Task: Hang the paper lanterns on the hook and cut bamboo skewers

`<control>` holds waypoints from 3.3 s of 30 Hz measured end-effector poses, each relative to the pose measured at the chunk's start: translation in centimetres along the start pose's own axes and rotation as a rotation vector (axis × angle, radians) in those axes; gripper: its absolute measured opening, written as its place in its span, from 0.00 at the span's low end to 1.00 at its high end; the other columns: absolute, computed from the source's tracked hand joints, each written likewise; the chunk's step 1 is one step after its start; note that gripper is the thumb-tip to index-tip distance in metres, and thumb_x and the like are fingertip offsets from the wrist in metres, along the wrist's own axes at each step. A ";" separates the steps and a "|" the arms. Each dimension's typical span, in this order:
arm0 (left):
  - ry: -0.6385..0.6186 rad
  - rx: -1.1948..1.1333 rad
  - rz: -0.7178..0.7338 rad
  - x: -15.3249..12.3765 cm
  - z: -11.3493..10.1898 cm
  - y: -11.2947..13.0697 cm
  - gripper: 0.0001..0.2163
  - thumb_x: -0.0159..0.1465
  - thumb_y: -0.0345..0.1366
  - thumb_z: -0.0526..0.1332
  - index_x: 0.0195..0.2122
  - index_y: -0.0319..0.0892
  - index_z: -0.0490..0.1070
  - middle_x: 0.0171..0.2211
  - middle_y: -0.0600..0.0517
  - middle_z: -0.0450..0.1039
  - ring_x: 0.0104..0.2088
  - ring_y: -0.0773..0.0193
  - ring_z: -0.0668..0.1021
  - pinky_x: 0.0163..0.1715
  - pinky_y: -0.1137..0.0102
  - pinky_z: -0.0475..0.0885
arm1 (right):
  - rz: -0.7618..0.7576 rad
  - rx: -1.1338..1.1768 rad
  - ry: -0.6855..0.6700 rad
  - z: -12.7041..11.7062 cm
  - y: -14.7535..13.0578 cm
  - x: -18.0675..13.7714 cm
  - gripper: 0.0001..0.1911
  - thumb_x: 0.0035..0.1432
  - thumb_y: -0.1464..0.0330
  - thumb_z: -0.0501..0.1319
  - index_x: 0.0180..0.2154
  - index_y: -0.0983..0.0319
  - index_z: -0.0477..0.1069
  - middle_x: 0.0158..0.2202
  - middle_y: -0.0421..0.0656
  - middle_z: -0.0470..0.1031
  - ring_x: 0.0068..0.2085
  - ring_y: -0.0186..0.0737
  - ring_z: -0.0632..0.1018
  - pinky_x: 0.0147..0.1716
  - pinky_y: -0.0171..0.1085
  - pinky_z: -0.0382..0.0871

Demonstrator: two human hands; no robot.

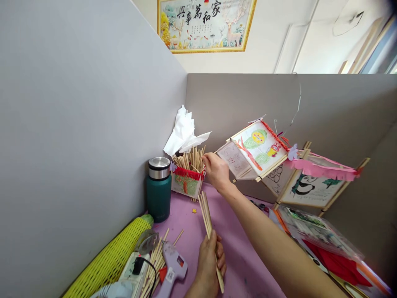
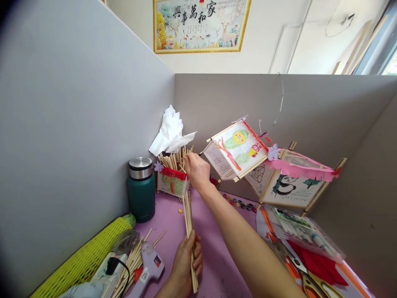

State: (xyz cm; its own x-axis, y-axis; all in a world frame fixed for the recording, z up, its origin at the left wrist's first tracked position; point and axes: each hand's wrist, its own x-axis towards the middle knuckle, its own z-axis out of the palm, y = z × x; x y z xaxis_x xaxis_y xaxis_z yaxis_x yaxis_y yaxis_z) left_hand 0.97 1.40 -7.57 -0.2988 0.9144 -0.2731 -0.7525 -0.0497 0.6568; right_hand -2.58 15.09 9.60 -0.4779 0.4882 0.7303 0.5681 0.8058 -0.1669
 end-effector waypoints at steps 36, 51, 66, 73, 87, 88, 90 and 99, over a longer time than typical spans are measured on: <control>-0.015 0.028 0.072 0.3 -0.6 -0.1 0.22 0.54 0.54 0.58 0.39 0.39 0.65 0.17 0.62 0.57 0.11 0.79 0.53 0.08 0.79 0.49 | 0.087 0.188 0.418 -0.1 0.6 -0.4 0.13 0.62 0.63 0.49 0.30 0.62 0.66 0.31 0.44 0.70 0.35 0.37 0.69 0.36 0.35 0.59; 0.070 0.038 0.179 0.2 -0.7 0.4 0.21 0.53 0.55 0.58 0.37 0.41 0.64 0.16 0.63 0.56 0.11 0.78 0.55 0.09 0.79 0.48 | 0.116 0.140 0.229 -10.0 2.3 -8.1 0.14 0.58 0.63 0.55 0.23 0.61 0.61 0.21 0.36 0.63 0.24 0.32 0.64 0.26 0.32 0.55; 0.099 0.276 0.328 0.0 -0.2 1.0 0.19 0.55 0.50 0.59 0.35 0.36 0.72 0.36 0.43 0.75 0.38 0.59 0.76 0.40 0.66 0.68 | 0.479 0.957 -0.280 -4.2 4.8 -13.8 0.15 0.56 0.56 0.54 0.25 0.59 0.59 0.17 0.32 0.60 0.14 0.29 0.63 0.12 0.29 0.57; -0.065 0.312 0.152 -0.3 0.3 0.0 0.23 0.53 0.54 0.59 0.37 0.38 0.67 0.17 0.60 0.62 0.10 0.78 0.57 0.10 0.78 0.51 | 0.493 0.859 -0.400 -0.7 4.5 -13.2 0.18 0.57 0.53 0.50 0.26 0.61 0.61 0.17 0.33 0.61 0.16 0.30 0.66 0.13 0.29 0.60; 0.387 0.124 0.309 0.5 -0.7 0.8 0.20 0.56 0.55 0.54 0.36 0.42 0.61 0.18 0.61 0.58 0.12 0.76 0.58 0.11 0.78 0.51 | 0.396 0.178 -0.589 12.7 7.2 -9.4 0.15 0.60 0.64 0.56 0.47 0.64 0.66 0.47 0.46 0.69 0.44 0.41 0.73 0.43 0.45 0.69; 0.387 0.125 0.303 0.6 -0.7 0.7 0.20 0.56 0.55 0.53 0.36 0.42 0.61 0.18 0.61 0.58 0.12 0.76 0.58 0.11 0.78 0.51 | 0.384 0.148 -0.591 13.1 7.2 -9.2 0.15 0.60 0.64 0.56 0.47 0.64 0.66 0.47 0.46 0.69 0.44 0.41 0.73 0.43 0.45 0.69; 0.387 0.131 0.292 0.8 -0.9 0.6 0.20 0.56 0.56 0.53 0.37 0.42 0.61 0.19 0.61 0.59 0.12 0.77 0.57 0.11 0.78 0.51 | 0.354 0.101 -0.594 13.9 7.1 -8.8 0.15 0.61 0.64 0.56 0.47 0.64 0.66 0.47 0.46 0.69 0.44 0.41 0.73 0.43 0.45 0.69; 0.367 0.134 0.280 0.8 -0.8 0.8 0.21 0.55 0.57 0.53 0.36 0.42 0.61 0.19 0.61 0.58 0.11 0.77 0.56 0.11 0.77 0.50 | 0.270 0.058 -0.586 15.4 6.7 -8.2 0.14 0.61 0.64 0.55 0.47 0.62 0.67 0.48 0.46 0.68 0.45 0.41 0.72 0.43 0.45 0.69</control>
State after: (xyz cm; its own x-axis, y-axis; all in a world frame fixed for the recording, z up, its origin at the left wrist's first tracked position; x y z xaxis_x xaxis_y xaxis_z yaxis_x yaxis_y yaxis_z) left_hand -0.33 1.79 -7.85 -0.6848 0.6700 -0.2865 -0.5381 -0.1998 0.8189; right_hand -5.15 21.65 -7.71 -0.6195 0.7647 0.1774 0.6901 0.6382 -0.3413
